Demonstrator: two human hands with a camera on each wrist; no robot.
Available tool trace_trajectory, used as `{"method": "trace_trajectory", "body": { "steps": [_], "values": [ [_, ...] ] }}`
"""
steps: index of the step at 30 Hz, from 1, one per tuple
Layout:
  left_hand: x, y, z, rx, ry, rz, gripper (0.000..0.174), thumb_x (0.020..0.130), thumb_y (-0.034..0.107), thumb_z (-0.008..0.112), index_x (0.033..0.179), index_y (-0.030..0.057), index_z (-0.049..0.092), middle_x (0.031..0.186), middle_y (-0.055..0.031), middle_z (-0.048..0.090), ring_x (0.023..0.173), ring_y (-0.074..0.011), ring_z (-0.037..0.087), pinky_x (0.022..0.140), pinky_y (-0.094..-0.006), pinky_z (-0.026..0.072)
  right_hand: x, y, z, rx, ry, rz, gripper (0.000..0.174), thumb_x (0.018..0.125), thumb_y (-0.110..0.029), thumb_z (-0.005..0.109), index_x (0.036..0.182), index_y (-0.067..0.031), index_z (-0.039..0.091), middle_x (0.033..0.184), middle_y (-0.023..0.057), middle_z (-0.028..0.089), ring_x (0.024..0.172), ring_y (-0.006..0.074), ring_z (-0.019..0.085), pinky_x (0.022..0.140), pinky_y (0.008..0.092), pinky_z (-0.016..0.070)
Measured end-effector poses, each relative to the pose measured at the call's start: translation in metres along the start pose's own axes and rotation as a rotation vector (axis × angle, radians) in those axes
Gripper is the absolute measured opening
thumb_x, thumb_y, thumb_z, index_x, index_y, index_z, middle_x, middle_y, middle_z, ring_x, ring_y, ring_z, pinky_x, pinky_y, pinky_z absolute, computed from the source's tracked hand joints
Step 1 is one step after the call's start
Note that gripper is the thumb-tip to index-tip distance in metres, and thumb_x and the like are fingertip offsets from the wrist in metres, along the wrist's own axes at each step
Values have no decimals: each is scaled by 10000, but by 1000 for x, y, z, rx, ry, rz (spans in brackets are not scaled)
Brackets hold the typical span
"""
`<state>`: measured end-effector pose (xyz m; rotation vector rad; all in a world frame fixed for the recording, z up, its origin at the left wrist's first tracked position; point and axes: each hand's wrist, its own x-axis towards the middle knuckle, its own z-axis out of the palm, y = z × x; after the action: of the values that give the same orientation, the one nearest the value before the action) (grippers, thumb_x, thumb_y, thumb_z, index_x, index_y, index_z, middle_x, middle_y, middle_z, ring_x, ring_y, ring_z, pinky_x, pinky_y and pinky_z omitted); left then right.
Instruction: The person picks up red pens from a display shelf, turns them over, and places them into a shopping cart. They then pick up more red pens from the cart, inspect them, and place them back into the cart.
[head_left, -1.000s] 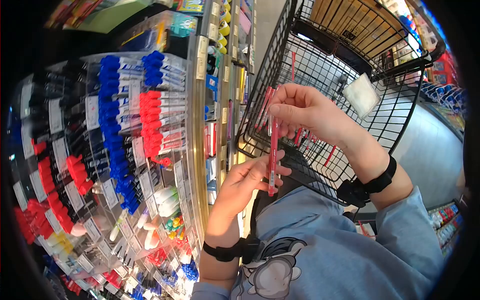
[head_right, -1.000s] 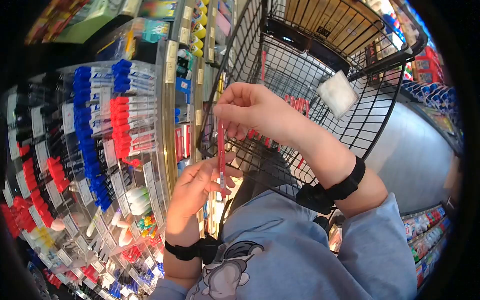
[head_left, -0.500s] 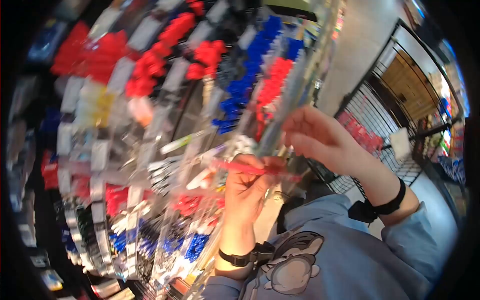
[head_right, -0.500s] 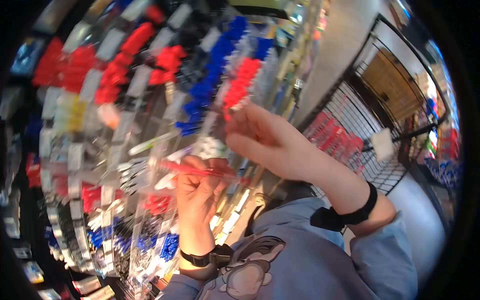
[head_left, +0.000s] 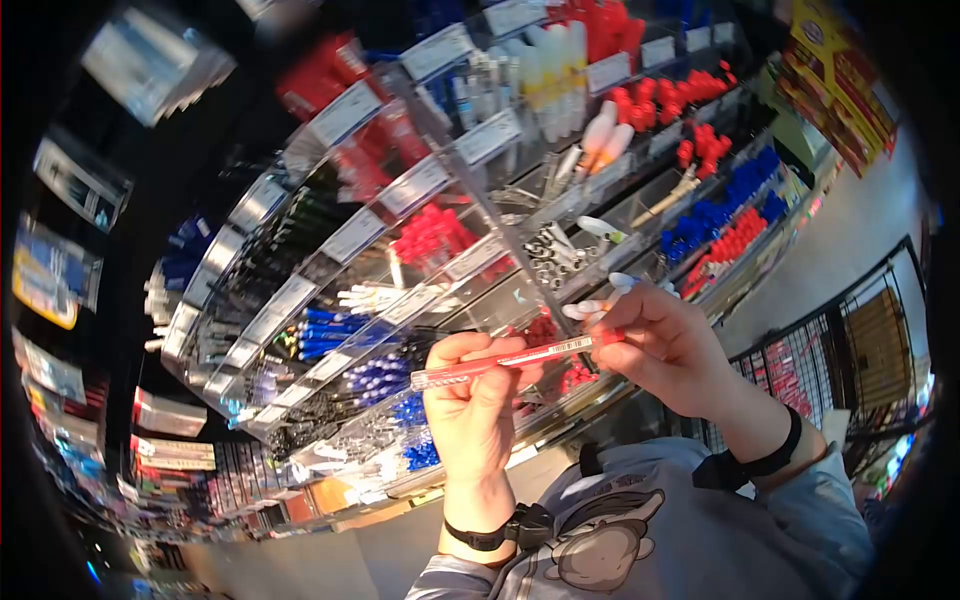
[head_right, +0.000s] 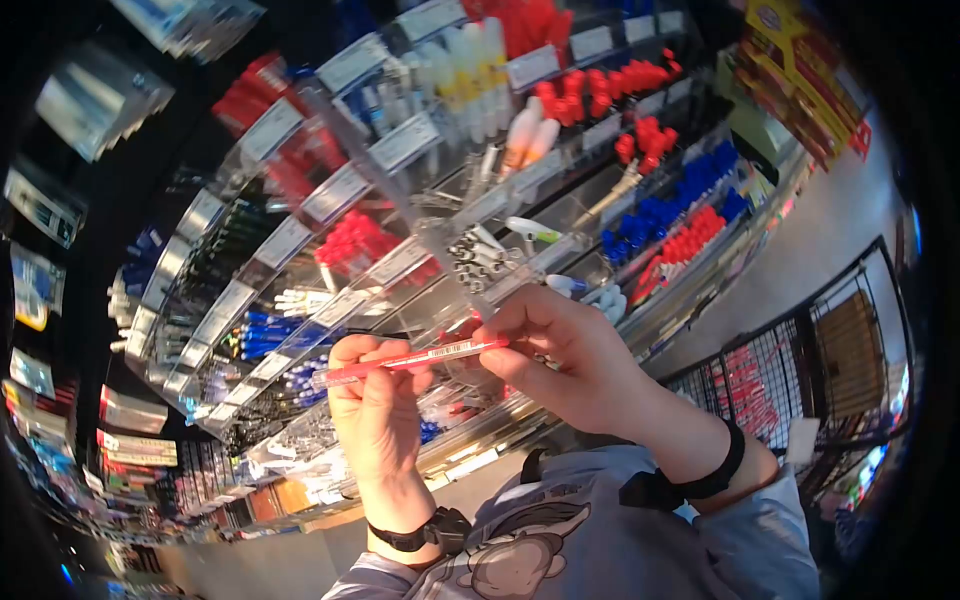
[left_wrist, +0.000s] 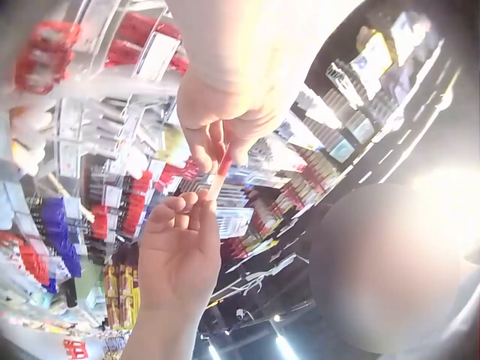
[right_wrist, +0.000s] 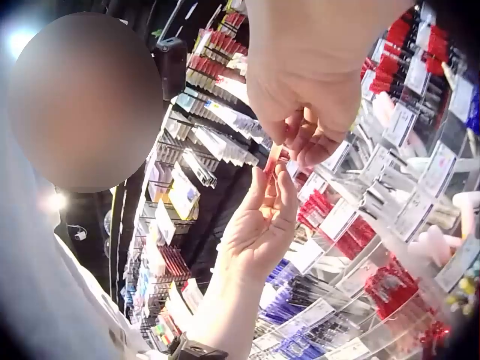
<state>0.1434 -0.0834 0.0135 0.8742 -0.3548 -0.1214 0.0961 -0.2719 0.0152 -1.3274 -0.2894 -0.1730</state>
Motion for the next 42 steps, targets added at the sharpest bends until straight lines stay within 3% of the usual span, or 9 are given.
{"method": "trace_trajectory", "body": {
  "steps": [15,17,18,21,22,27,30,35,42],
  "values": [
    [-7,50,-42,81,80,110,276,842,25,614,1082,5,480,962,-201,636,790,-250,659,725,-347,561,30,-4,58,76,-71,-66,254,835,29,589,1076,-1,513,1017,82,555,922,156,550,795,297,452],
    [-8,51,-38,558,97,284,190,833,-8,607,1010,9,537,941,-153,645,816,-197,639,724,-296,524,38,-22,62,-762,-12,-337,359,764,-49,678,1096,-30,544,1020,120,566,926,249,560,796,343,453],
    [-8,55,-34,820,3,314,136,825,-29,588,953,2,558,933,-139,642,795,-195,632,704,-297,517,39,-26,67,-748,-45,-366,431,698,-110,728,1094,-52,568,1008,138,567,926,306,551,793,369,449],
    [-4,60,-24,1180,-229,382,119,773,-75,571,868,-11,601,899,-124,624,771,-226,621,656,-301,492,39,-27,86,-766,-222,-419,355,731,-92,704,1062,-58,582,978,116,561,899,274,558,757,363,457],
    [-2,60,-23,1163,-289,438,191,743,-84,566,912,-1,596,874,-141,602,766,-277,612,640,-310,484,41,-26,91,-744,-206,-475,278,758,-28,683,1029,-52,627,931,81,559,732,154,554,577,252,469],
    [9,78,-24,1266,-347,397,232,809,24,598,1037,2,563,956,-162,599,883,-340,589,770,-386,482,60,-48,105,-774,-245,-425,212,752,20,652,955,-31,614,912,84,567,717,128,565,595,238,468],
    [13,91,-20,1314,-185,554,474,744,62,702,1178,2,522,1065,-161,581,934,-294,590,811,-348,476,85,-62,104,-630,-22,-448,152,768,40,597,911,3,564,900,52,572,783,72,548,670,213,452],
    [1,99,-40,1294,-216,504,442,732,73,722,1137,8,560,1074,-166,592,979,-298,586,837,-343,470,167,-63,98,-498,301,-761,147,812,-13,600,949,0,546,842,34,601,728,71,577,656,218,474],
    [-14,102,-62,1268,-197,390,357,732,61,707,1067,1,598,1059,-150,614,981,-277,596,838,-335,468,235,-27,96,-938,370,-592,168,764,-62,596,912,16,582,762,181,627,702,329,630,644,368,497]
  ]
}}
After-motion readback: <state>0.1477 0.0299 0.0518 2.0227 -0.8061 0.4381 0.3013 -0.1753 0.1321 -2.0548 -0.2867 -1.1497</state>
